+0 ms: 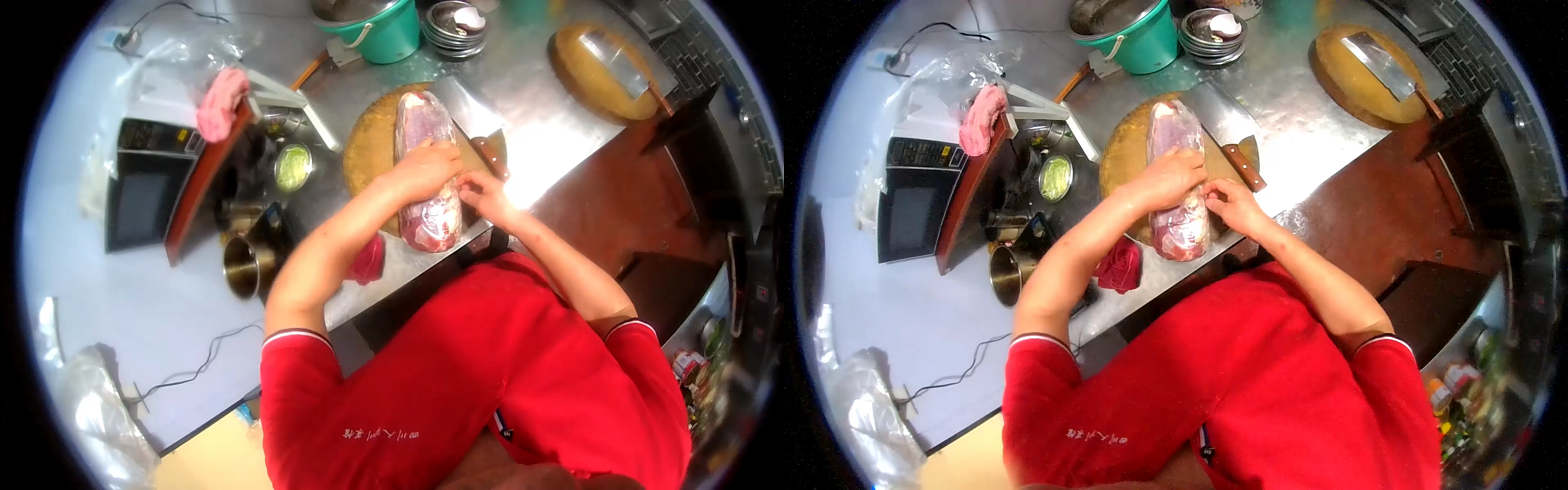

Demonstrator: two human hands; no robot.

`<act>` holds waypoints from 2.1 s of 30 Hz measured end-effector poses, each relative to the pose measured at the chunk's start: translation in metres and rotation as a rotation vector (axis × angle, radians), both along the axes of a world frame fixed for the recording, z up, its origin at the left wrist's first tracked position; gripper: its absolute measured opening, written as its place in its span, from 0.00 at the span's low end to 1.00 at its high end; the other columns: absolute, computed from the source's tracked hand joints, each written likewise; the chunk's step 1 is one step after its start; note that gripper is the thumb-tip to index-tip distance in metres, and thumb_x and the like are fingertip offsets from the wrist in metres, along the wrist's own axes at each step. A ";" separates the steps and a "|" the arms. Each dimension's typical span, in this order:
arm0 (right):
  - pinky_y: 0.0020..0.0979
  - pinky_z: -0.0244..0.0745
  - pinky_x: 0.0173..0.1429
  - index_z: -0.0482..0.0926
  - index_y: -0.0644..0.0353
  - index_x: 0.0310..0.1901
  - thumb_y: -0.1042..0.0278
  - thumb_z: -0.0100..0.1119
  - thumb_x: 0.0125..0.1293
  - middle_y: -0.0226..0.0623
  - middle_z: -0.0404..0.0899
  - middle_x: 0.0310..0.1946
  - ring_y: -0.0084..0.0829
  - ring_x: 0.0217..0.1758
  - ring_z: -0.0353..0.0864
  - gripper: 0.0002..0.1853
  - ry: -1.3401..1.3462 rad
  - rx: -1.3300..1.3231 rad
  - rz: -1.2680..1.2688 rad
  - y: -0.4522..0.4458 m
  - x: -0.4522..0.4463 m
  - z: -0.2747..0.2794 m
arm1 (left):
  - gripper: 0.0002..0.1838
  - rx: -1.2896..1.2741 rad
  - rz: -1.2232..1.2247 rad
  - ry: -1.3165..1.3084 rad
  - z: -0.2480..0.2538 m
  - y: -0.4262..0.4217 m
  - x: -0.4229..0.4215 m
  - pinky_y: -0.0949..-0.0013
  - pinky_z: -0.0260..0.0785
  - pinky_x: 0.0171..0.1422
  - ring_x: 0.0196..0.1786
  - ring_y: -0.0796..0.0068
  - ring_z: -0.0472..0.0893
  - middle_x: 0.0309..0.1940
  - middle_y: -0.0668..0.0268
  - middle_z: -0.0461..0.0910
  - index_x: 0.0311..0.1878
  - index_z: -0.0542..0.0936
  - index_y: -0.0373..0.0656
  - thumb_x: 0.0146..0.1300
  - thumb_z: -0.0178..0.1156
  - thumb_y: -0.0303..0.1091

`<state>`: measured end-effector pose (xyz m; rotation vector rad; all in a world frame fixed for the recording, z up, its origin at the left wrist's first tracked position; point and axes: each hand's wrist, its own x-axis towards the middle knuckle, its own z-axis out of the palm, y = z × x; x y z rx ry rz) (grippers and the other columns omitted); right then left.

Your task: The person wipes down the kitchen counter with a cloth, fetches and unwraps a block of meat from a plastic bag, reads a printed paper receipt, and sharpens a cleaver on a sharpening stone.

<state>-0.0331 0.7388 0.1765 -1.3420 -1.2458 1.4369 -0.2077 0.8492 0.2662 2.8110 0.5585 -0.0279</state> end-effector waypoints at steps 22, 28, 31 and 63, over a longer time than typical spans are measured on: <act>0.47 0.77 0.56 0.77 0.58 0.58 0.69 0.62 0.70 0.50 0.79 0.49 0.56 0.52 0.80 0.16 -0.301 0.402 0.149 0.014 -0.001 0.017 | 0.23 -0.327 -0.163 0.261 0.036 0.045 -0.021 0.54 0.71 0.56 0.52 0.51 0.74 0.41 0.58 0.76 0.34 0.80 0.38 0.40 0.82 0.40; 0.50 0.76 0.54 0.79 0.61 0.52 0.69 0.61 0.71 0.52 0.80 0.47 0.59 0.53 0.79 0.11 -0.411 0.451 0.312 0.039 -0.021 0.029 | 0.26 -0.297 -0.201 -0.056 0.022 0.045 -0.073 0.52 0.69 0.56 0.52 0.48 0.73 0.44 0.52 0.75 0.40 0.84 0.37 0.44 0.80 0.47; 0.49 0.74 0.51 0.79 0.63 0.46 0.71 0.63 0.71 0.52 0.80 0.42 0.58 0.48 0.79 0.07 -0.425 0.546 0.356 0.052 -0.028 0.039 | 0.37 -0.285 -0.130 -0.158 0.019 0.031 -0.094 0.53 0.69 0.59 0.54 0.49 0.73 0.47 0.51 0.76 0.49 0.83 0.34 0.50 0.76 0.61; 0.33 0.68 0.38 0.73 0.63 0.31 0.69 0.70 0.66 0.29 0.70 0.26 0.26 0.31 0.68 0.14 -0.742 0.453 1.023 0.070 -0.149 0.187 | 0.23 0.062 1.016 -1.165 -0.076 -0.044 -0.129 0.46 0.70 0.40 0.31 0.43 0.79 0.22 0.44 0.78 0.21 0.79 0.32 0.66 0.61 0.42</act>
